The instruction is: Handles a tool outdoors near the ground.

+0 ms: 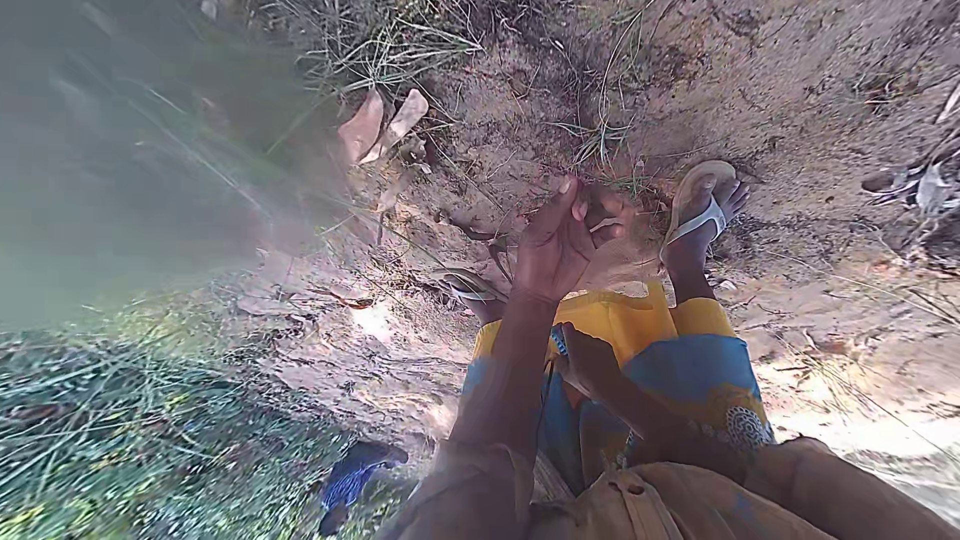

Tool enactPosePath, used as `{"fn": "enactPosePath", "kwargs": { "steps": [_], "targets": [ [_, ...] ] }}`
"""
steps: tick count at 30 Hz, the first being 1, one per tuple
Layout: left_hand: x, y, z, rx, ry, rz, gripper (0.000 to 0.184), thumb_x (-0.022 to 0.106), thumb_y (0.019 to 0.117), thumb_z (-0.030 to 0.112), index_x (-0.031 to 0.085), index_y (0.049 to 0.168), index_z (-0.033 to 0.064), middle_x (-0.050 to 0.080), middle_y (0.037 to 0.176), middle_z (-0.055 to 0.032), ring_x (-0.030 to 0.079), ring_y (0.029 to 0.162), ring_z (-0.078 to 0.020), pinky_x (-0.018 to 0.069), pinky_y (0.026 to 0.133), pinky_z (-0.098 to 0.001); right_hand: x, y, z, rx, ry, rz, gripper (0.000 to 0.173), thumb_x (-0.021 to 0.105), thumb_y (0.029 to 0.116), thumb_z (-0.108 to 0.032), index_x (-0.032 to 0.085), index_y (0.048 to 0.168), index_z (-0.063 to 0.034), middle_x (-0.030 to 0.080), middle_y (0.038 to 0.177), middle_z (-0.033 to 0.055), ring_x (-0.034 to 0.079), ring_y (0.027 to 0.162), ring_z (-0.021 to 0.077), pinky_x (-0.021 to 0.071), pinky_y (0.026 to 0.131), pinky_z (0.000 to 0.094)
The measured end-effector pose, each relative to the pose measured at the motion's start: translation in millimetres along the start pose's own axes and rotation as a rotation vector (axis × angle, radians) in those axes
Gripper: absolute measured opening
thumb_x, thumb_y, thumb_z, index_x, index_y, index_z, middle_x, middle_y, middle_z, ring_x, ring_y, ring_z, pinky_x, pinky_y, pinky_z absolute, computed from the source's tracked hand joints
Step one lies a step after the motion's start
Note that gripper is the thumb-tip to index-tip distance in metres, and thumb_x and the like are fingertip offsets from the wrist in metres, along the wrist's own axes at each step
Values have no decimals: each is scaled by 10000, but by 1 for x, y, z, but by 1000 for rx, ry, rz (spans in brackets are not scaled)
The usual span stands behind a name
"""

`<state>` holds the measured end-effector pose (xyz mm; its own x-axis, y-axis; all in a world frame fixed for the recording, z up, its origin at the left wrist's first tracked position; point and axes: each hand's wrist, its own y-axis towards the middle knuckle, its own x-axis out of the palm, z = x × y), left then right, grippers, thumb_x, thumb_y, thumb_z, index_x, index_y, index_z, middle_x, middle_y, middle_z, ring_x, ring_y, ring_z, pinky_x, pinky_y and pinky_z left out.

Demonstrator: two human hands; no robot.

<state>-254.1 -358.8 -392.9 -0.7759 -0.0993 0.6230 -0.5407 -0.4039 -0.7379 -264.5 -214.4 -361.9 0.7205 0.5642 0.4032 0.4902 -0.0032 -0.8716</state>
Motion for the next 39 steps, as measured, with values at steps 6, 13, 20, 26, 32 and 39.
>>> {"fn": "enactPosePath", "kwargs": {
  "steps": [6, 13, 20, 26, 32, 39],
  "targets": [
    [-43, 62, -40, -255, 1039, 440, 226, 377, 1117, 84, 571, 1142, -30, 653, 1016, -106, 651, 921, -144, 537, 820, -296, 2, 1, 5, 2, 70, 16, 513, 537, 1055, -277, 422, 1479, -12, 653, 1271, 209, 658, 1170, 351, 512, 950, 507],
    [-61, 125, -70, -392, 2112, 157, 572, 526, 1035, 118, 368, 1575, 18, 257, 1682, -200, 288, 1532, -408, 321, 1186, -569, 1, 3, 16, 16, 120, 11, 513, 540, 1050, -295, 428, 1470, -22, 663, 1242, 198, 666, 1152, 342, 523, 936, 500],
    [-44, 158, -40, -391, 2275, 208, 626, 569, 957, 11, 399, 1559, 28, 285, 1664, -215, 226, 1543, -447, 336, 1141, -647, -1, 0, 19, 7, 181, -10, 508, 530, 1058, -299, 423, 1474, -28, 658, 1254, 192, 656, 1172, 333, 517, 950, 489],
    [-22, 176, -21, -544, 2391, 244, 602, 637, 944, 133, 475, 1506, -7, 443, 1527, -325, 320, 1485, -511, 244, 1169, -715, -3, -2, 20, 3, 217, -24, 521, 525, 1059, -313, 412, 1485, -34, 657, 1251, 186, 656, 1171, 323, 519, 950, 488],
    [-35, 176, -17, -511, 2479, 118, 513, 691, 914, 103, 572, 1386, -59, 280, 1645, -280, 167, 1543, -506, 163, 1179, -743, -6, -4, 21, 0, 249, -31, 535, 528, 1059, -332, 408, 1490, -38, 656, 1250, 190, 656, 1166, 331, 518, 944, 499],
    [-44, 172, -35, -492, 2460, 217, 631, 639, 923, 31, 428, 1514, -32, 322, 1605, -327, 253, 1521, -502, 259, 1165, -689, -8, -6, 20, -6, 250, -24, 517, 526, 1064, -334, 425, 1468, -28, 654, 1244, 192, 655, 1167, 325, 518, 948, 487]
  ]
}}
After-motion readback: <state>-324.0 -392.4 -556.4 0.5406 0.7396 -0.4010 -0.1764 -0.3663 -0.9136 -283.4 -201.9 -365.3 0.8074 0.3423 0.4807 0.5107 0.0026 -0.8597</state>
